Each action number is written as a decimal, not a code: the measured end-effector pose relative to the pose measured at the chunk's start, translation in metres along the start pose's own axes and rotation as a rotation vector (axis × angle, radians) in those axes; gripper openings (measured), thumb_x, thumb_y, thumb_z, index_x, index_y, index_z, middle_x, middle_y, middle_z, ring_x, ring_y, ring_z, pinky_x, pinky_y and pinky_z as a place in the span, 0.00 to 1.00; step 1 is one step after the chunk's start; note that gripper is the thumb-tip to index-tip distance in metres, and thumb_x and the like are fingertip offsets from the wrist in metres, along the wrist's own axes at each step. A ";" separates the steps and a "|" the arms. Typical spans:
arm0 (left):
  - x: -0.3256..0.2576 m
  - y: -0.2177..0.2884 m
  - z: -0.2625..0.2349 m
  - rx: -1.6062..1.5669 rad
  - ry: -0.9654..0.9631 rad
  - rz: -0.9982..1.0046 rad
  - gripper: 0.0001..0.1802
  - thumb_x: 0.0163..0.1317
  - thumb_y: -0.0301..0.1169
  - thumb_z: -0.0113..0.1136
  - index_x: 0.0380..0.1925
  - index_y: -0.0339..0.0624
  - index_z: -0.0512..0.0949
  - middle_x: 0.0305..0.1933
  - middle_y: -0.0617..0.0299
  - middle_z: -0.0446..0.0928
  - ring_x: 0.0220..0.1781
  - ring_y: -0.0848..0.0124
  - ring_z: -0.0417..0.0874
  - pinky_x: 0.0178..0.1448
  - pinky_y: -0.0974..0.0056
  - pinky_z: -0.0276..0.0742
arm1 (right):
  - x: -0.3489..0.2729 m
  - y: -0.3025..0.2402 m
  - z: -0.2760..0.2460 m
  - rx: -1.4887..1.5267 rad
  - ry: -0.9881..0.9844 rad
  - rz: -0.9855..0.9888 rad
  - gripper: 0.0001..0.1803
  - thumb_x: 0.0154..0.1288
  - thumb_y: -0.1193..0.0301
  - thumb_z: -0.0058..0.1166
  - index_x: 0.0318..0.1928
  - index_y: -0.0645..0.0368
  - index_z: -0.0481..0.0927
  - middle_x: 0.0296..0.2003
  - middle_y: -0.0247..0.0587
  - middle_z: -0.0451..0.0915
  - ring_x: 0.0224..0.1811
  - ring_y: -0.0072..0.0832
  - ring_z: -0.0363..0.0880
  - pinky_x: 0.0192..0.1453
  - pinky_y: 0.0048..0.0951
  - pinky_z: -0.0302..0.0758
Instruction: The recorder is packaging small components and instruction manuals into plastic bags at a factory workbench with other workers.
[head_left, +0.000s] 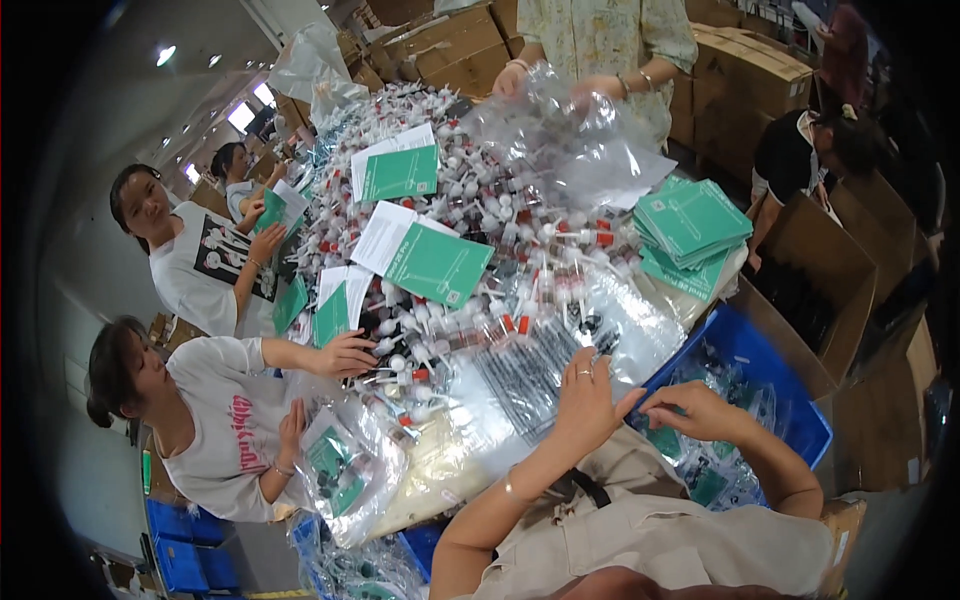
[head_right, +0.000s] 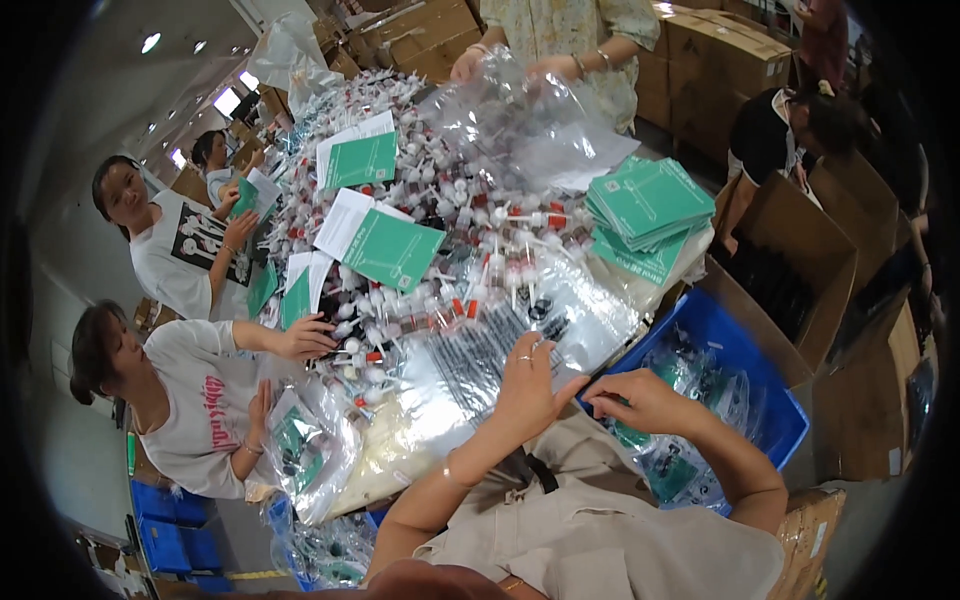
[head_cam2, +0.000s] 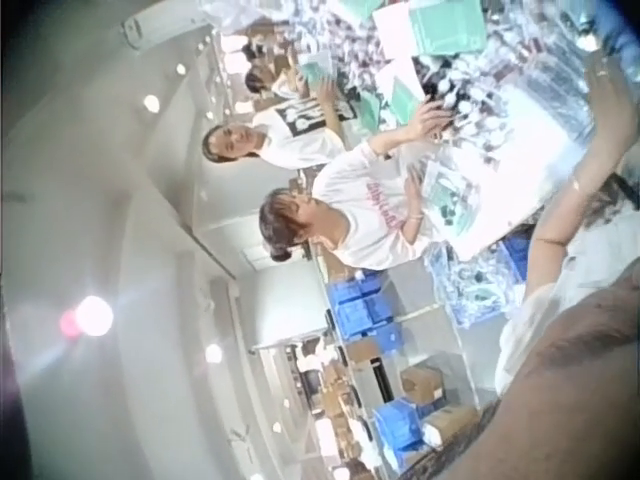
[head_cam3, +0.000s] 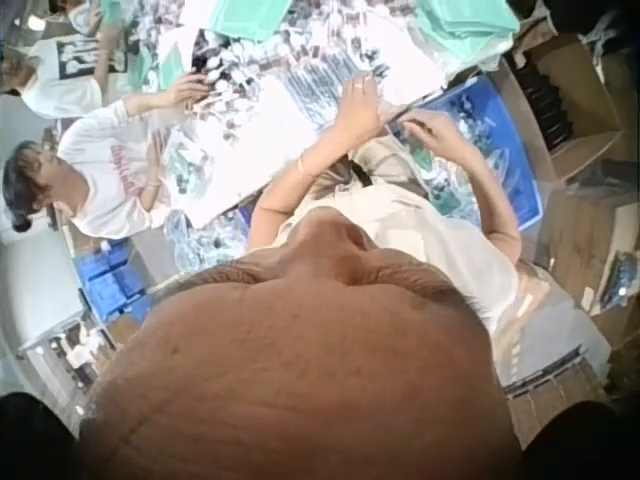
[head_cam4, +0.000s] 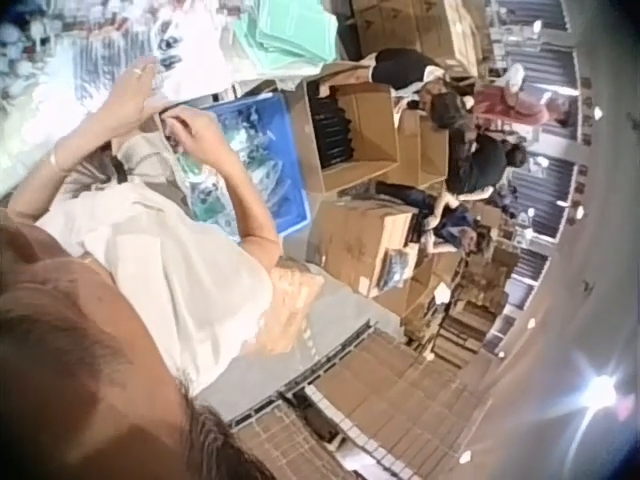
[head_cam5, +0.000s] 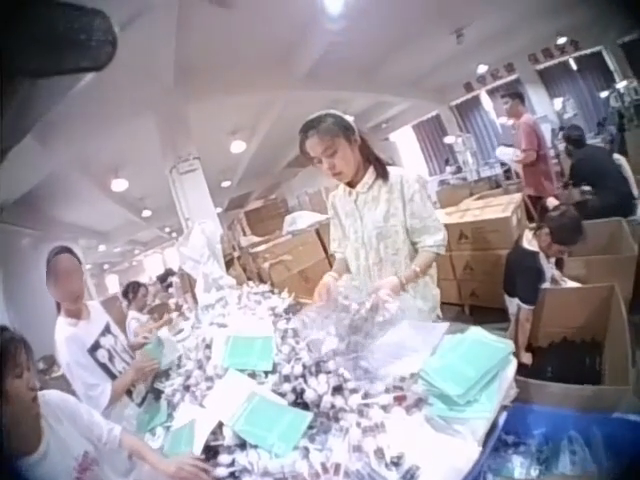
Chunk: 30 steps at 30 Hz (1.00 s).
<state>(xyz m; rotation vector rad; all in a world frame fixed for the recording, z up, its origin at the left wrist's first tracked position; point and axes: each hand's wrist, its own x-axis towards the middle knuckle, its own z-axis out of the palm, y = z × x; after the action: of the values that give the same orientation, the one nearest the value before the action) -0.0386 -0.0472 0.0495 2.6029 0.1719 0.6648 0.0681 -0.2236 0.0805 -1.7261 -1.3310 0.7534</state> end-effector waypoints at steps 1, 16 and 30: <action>0.007 -0.003 0.011 -0.001 0.008 0.007 0.26 0.57 0.36 0.61 0.50 0.30 0.67 0.56 0.45 0.66 0.58 0.47 0.67 0.61 0.48 0.63 | 0.007 -0.002 0.000 0.041 0.117 -0.032 0.08 0.62 0.74 0.52 0.41 0.62 0.79 0.29 0.42 0.82 0.32 0.34 0.82 0.39 0.29 0.76; 0.029 -0.046 0.036 0.151 0.023 0.013 0.11 0.52 0.26 0.59 0.34 0.34 0.71 0.44 0.54 0.69 0.52 0.57 0.69 0.65 0.47 0.56 | 0.078 0.040 -0.025 -0.294 0.542 0.025 0.14 0.57 0.74 0.57 0.44 0.61 0.75 0.33 0.45 0.77 0.38 0.42 0.76 0.42 0.36 0.73; 0.013 -0.063 0.041 -0.208 0.139 -0.041 0.10 0.49 0.24 0.56 0.33 0.33 0.70 0.42 0.48 0.71 0.49 0.51 0.70 0.61 0.50 0.62 | 0.100 0.058 -0.016 -0.357 0.304 0.180 0.20 0.49 0.68 0.66 0.37 0.69 0.72 0.26 0.50 0.77 0.28 0.43 0.77 0.32 0.39 0.74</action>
<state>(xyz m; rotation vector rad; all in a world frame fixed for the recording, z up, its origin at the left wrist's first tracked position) -0.0082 -0.0038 -0.0050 2.3505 0.1881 0.8052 0.1365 -0.1375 0.0397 -2.1663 -1.1590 0.3386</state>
